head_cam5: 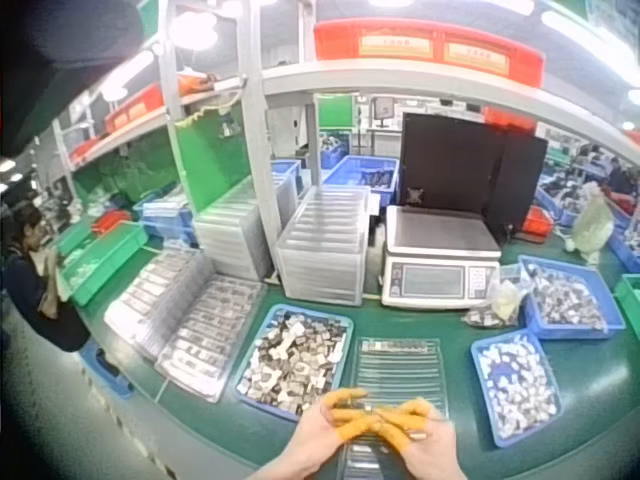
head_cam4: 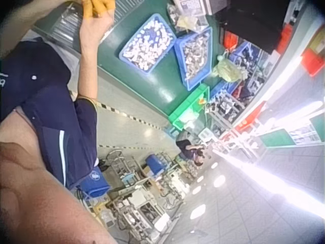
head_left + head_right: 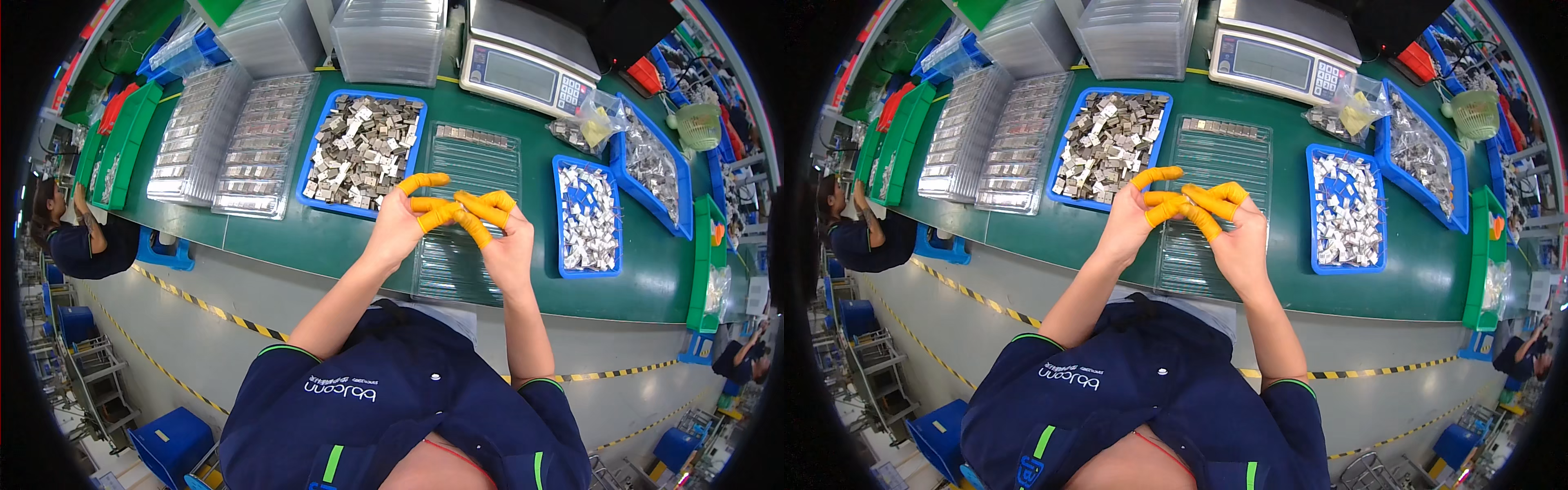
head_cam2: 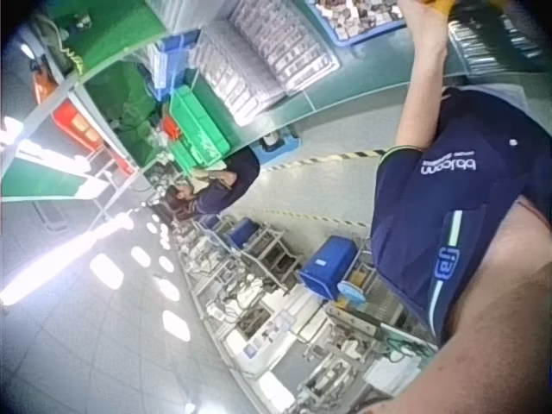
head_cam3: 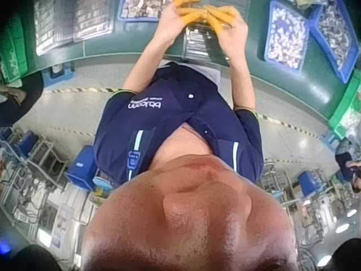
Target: The person sorts electronic components by hand from a plastic bag into blue plastic trays, then places them into individual slots on a green plastic organizer.
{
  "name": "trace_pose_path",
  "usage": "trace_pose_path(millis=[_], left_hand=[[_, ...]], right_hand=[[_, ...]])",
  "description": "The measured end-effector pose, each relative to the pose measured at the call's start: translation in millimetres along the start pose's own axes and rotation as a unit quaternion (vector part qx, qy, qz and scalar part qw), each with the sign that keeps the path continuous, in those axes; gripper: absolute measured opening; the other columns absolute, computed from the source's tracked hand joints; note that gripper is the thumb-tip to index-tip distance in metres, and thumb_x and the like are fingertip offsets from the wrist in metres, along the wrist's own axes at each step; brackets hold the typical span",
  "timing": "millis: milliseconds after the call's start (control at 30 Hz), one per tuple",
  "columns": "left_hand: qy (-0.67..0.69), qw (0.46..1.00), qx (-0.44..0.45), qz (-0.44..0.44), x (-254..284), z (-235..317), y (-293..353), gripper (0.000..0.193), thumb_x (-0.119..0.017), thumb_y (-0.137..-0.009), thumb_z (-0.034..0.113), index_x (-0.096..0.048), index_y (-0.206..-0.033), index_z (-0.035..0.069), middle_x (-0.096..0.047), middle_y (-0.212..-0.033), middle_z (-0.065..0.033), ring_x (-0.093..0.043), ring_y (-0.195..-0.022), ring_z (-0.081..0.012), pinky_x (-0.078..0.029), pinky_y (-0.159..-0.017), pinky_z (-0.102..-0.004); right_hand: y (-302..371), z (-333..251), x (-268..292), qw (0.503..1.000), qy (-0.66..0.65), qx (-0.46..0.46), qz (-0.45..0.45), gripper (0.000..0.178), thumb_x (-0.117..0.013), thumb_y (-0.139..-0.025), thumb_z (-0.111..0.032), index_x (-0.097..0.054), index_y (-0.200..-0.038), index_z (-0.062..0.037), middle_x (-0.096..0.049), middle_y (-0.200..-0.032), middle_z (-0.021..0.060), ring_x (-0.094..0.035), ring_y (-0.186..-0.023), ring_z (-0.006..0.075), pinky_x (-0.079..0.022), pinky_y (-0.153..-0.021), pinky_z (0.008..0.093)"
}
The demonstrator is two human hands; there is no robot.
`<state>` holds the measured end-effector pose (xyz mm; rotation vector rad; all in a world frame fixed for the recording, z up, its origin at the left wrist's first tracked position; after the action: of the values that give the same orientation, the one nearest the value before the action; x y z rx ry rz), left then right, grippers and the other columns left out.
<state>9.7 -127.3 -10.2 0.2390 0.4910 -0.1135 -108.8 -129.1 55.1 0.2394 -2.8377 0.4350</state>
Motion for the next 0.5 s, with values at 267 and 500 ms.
trace_pose_path(millis=[267, 500], left_hand=[[-0.006, 1.000, 0.019, 0.009, 2.5, -2.3, 3.0, 0.025, -0.055, -0.087, 0.012, -0.059, -0.104, -0.006, -0.064, -0.095, -0.0145, -0.064, -0.087, -0.0222, -0.053, -0.079, -0.0322], [-0.051, 0.996, 0.025, 0.062, 23.5, 10.5, -4.1, 0.025, -0.055, -0.087, 0.012, -0.059, -0.103, -0.007, -0.064, -0.092, -0.0156, -0.065, -0.082, -0.0209, -0.053, -0.075, -0.0283]], right_hand=[[-3.5, -29.2, 2.4, 0.954, 0.206, 0.198, 0.095, 0.028, -0.071, -0.059, -0.003, -0.070, -0.086, -0.0082, -0.057, -0.075, 0.0028, -0.055, -0.069, 0.0201, -0.045, -0.057, 0.0302], [-19.8, -32.9, -4.1, 0.944, 0.258, 0.204, 0.042, 0.023, -0.070, -0.059, -0.006, -0.070, -0.081, -0.0111, -0.058, -0.085, 0.0019, -0.052, -0.080, 0.0205, -0.039, -0.080, 0.0368]])
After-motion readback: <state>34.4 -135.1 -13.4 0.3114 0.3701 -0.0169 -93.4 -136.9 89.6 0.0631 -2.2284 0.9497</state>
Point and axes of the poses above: each hand's wrist, its own y-axis away from the middle knuckle, its own x-axis out of the back of the hand, z = x × y, the point moved 10 cm from there along -y, towards the middle knuckle
